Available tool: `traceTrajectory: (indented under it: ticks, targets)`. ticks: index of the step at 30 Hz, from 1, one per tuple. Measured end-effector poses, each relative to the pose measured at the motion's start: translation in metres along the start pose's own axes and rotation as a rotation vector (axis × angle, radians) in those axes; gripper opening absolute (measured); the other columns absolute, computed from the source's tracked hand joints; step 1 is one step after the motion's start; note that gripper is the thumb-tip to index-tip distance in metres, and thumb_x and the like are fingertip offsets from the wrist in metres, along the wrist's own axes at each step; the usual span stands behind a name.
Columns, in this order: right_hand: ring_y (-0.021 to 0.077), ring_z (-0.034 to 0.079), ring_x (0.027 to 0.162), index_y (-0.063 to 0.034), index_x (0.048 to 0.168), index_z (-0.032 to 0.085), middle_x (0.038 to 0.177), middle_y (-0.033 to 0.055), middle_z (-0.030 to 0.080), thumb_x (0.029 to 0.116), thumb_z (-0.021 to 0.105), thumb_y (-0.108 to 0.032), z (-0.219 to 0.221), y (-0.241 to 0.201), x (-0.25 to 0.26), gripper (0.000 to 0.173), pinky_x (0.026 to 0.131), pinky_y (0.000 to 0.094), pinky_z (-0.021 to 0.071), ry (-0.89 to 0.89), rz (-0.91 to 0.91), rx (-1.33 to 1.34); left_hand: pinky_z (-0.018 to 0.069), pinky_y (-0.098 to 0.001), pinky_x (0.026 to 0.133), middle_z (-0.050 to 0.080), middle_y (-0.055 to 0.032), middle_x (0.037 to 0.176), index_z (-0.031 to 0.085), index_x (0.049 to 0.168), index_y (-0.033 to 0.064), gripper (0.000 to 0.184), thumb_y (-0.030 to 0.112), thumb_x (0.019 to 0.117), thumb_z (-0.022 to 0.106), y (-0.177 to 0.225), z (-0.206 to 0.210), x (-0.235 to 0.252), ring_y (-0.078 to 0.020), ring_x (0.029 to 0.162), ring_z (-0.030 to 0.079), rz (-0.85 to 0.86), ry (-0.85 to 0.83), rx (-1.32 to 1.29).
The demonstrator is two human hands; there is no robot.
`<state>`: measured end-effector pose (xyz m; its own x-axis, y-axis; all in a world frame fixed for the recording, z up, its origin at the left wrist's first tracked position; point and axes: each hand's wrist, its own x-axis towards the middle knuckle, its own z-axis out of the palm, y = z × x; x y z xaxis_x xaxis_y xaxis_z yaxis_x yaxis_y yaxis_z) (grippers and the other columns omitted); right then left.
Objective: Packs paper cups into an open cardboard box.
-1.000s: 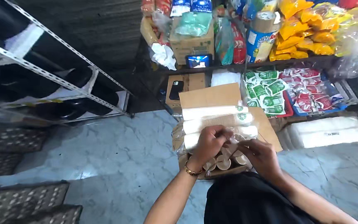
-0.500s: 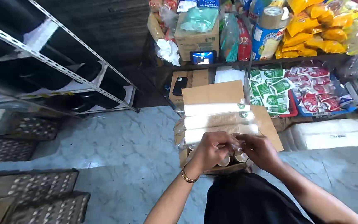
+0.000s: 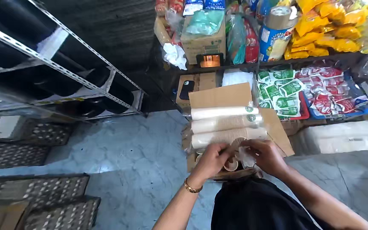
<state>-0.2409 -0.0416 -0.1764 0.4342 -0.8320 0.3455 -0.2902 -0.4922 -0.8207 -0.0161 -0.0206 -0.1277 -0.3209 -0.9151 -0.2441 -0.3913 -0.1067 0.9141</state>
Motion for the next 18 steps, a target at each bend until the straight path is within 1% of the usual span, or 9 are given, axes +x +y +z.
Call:
traceTrajectory:
  ticks: [2, 5, 7, 10, 11, 13, 15, 16, 18]
  targets:
    - [0.0122, 0.066, 0.069, -0.0066, 0.11, 0.075, 0.09, 0.0069, 0.075, 0.0996, 0.06, -0.013, 0.002, 0.005, 0.0, 0.019, 0.066, 0.0318, 0.0583, 0.015, -0.109, -0.068, 0.0562, -0.0226, 0.062, 0.069, 0.0009, 0.082, 0.071, 0.099, 0.0044, 0.026, 0.023, 0.1062, 0.054, 0.002, -0.001, 0.006, -0.0047, 0.066, 0.064, 0.061, 0.077, 0.106]
    - [0.0188, 0.071, 0.072, -0.0089, 0.109, 0.074, 0.086, 0.0076, 0.074, 0.1017, 0.058, -0.014, 0.003, 0.009, 0.001, 0.019, 0.065, 0.0364, 0.0591, 0.045, -0.28, -0.236, 0.0535, -0.0229, 0.066, 0.064, -0.0019, 0.089, 0.073, 0.096, 0.0054, 0.028, 0.028, 0.1044, 0.057, 0.009, 0.004, 0.015, -0.0062, 0.07, 0.06, 0.159, 0.159, 0.249]
    - [0.0209, 0.07, 0.07, -0.0083, 0.109, 0.074, 0.082, 0.0083, 0.072, 0.1029, 0.057, -0.014, 0.001, 0.008, 0.003, 0.019, 0.062, 0.0362, 0.0588, 0.075, -0.339, -0.335, 0.0564, -0.023, 0.065, 0.068, -0.0016, 0.092, 0.072, 0.097, 0.0053, 0.025, 0.024, 0.1044, 0.058, 0.013, 0.009, 0.021, -0.0057, 0.068, 0.063, 0.169, 0.168, 0.156]
    - [0.0218, 0.067, 0.063, -0.0048, 0.111, 0.073, 0.079, 0.0097, 0.07, 0.1027, 0.057, -0.011, -0.002, 0.006, 0.004, 0.019, 0.057, 0.0352, 0.0564, 0.093, -0.393, -0.406, 0.0583, -0.0253, 0.058, 0.071, -0.0021, 0.084, 0.07, 0.098, 0.0011, 0.023, 0.019, 0.105, 0.057, 0.019, 0.015, 0.025, -0.0083, 0.061, 0.066, 0.033, 0.145, -0.151]
    - [0.022, 0.067, 0.063, -0.0038, 0.111, 0.072, 0.079, 0.0101, 0.07, 0.1028, 0.057, -0.012, -0.001, 0.006, 0.003, 0.019, 0.056, 0.0352, 0.0564, 0.095, -0.393, -0.407, 0.0597, -0.0263, 0.058, 0.071, -0.003, 0.083, 0.07, 0.098, -0.0004, 0.023, 0.017, 0.1048, 0.057, 0.02, 0.016, 0.026, -0.0096, 0.061, 0.067, -0.018, 0.146, -0.229]
    - [0.0211, 0.067, 0.063, -0.0034, 0.106, 0.069, 0.078, 0.0092, 0.069, 0.1034, 0.057, -0.015, 0.001, 0.005, -0.001, 0.017, 0.057, 0.0349, 0.0574, 0.109, -0.351, -0.394, 0.0604, -0.0259, 0.059, 0.073, -0.0029, 0.084, 0.071, 0.097, -0.0011, 0.023, 0.016, 0.1046, 0.058, 0.021, 0.015, 0.026, -0.0092, 0.061, 0.068, -0.087, 0.138, -0.295]
    - [0.0211, 0.066, 0.061, -0.0031, 0.102, 0.065, 0.074, 0.0083, 0.067, 0.102, 0.061, -0.025, 0.0, 0.0, -0.003, 0.022, 0.055, 0.0373, 0.0569, 0.118, -0.236, -0.385, 0.0597, -0.0248, 0.06, 0.074, -0.0027, 0.084, 0.071, 0.096, -0.0009, 0.022, 0.015, 0.1042, 0.059, 0.021, 0.013, 0.025, -0.0082, 0.062, 0.068, -0.107, 0.118, -0.306]
    - [0.0221, 0.066, 0.061, -0.0027, 0.101, 0.064, 0.074, 0.0085, 0.067, 0.0999, 0.064, -0.028, -0.002, -0.004, -0.003, 0.025, 0.055, 0.0396, 0.057, 0.103, -0.168, -0.38, 0.0598, -0.0251, 0.061, 0.074, -0.003, 0.084, 0.072, 0.096, -0.0011, 0.022, 0.015, 0.1038, 0.059, 0.021, 0.012, 0.025, -0.0086, 0.063, 0.068, -0.111, 0.105, -0.313]
    - [0.023, 0.069, 0.065, -0.0046, 0.098, 0.067, 0.078, 0.0085, 0.069, 0.097, 0.067, -0.032, -0.01, -0.011, -0.001, 0.028, 0.057, 0.0427, 0.0582, 0.018, -0.066, -0.356, 0.061, -0.0268, 0.065, 0.074, -0.0038, 0.084, 0.071, 0.096, -0.0016, 0.017, 0.012, 0.1017, 0.062, 0.02, 0.01, 0.024, -0.0101, 0.067, 0.069, -0.1, 0.077, -0.306]
